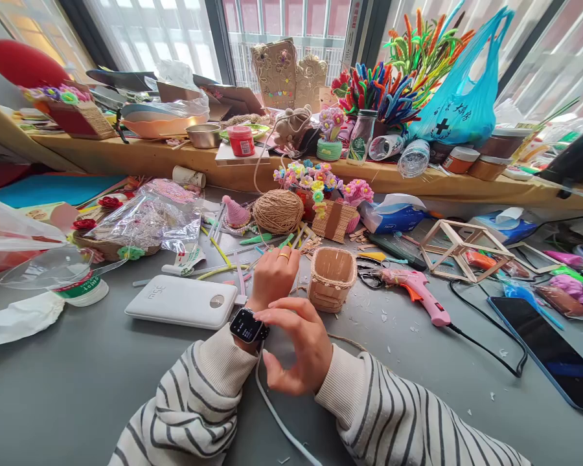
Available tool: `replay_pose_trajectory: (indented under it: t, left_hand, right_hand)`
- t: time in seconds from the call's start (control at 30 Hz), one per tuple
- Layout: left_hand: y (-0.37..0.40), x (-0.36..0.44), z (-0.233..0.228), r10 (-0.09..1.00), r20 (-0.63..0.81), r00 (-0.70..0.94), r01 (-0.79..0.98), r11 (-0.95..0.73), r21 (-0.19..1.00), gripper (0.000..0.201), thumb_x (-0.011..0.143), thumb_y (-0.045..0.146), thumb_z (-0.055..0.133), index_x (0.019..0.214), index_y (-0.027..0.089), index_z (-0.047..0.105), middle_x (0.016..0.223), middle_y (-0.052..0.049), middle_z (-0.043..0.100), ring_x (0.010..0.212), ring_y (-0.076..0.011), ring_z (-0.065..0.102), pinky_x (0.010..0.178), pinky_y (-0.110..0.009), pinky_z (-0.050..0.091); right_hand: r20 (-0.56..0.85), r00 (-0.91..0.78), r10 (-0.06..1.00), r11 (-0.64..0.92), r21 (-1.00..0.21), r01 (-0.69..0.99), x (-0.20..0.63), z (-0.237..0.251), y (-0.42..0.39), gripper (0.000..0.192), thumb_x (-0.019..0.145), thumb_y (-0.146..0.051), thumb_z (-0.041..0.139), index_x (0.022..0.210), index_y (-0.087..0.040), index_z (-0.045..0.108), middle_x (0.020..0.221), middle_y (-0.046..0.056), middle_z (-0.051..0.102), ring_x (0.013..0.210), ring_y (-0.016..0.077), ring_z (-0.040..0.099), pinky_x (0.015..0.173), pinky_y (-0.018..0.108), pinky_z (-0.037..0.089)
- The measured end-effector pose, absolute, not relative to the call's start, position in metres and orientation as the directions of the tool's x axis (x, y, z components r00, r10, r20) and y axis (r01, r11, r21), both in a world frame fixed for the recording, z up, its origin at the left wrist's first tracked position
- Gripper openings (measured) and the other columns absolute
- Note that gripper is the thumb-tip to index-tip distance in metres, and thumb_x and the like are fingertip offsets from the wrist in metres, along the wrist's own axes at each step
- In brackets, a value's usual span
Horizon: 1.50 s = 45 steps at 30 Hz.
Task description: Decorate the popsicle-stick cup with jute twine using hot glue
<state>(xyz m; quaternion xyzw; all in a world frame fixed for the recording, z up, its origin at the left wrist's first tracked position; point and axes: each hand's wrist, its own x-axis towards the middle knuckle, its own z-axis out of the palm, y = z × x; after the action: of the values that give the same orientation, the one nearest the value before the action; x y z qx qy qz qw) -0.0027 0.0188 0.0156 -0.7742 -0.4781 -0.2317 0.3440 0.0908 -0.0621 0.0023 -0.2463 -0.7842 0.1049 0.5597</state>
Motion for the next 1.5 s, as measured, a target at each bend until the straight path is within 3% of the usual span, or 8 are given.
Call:
replay_pose_trajectory:
  t: [0.23, 0.67, 1.5]
  left_hand:
    - [0.0195, -0.0028, 0.0153, 0.544, 0.708, 0.450, 0.892, -0.304, -0.333, 0.022, 0.088, 0.018, 0.045, 0.073, 0.016, 0.060, 0.064, -0.005, 0.060, 0.059, -0.0188, 0.053, 0.054, -0.031, 0.031]
    - [0.0223, -0.0027, 0.0124, 0.517, 0.728, 0.450, 0.892, -0.302, -0.337, 0.022, 0.087, 0.018, 0.047, 0.067, 0.017, 0.058, 0.061, -0.003, 0.059, 0.057, -0.0176, 0.052, 0.054, -0.030, 0.031]
    - [0.0223, -0.0031, 0.0118, 0.597, 0.679, 0.427, 0.902, -0.333, -0.274, 0.027, 0.089, 0.017, 0.041, 0.071, 0.018, 0.060, 0.063, -0.005, 0.059, 0.060, -0.0184, 0.053, 0.055, -0.032, 0.030]
  right_hand:
    - [0.830, -0.308, 0.465, 0.880, -0.395, 0.264, 0.0882, 0.0018, -0.0626, 0.046, 0.065, -0.026, 0.049, 0.110, -0.021, 0.048, 0.094, 0.004, 0.066, 0.098, 0.0164, 0.060, 0.100, 0.037, 0.039]
    - [0.753, -0.430, 0.497, 0.866, -0.407, 0.290, 0.0879, -0.0008, -0.0609, 0.058, 0.070, -0.036, 0.050, 0.125, -0.018, 0.039, 0.109, 0.006, 0.064, 0.114, 0.0180, 0.051, 0.108, 0.039, 0.028]
    - [0.828, -0.315, 0.463, 0.883, -0.401, 0.243, 0.0859, 0.0008, -0.0610, 0.062, 0.070, -0.029, 0.050, 0.128, -0.020, 0.032, 0.109, 0.008, 0.058, 0.109, 0.0208, 0.052, 0.100, 0.043, 0.040]
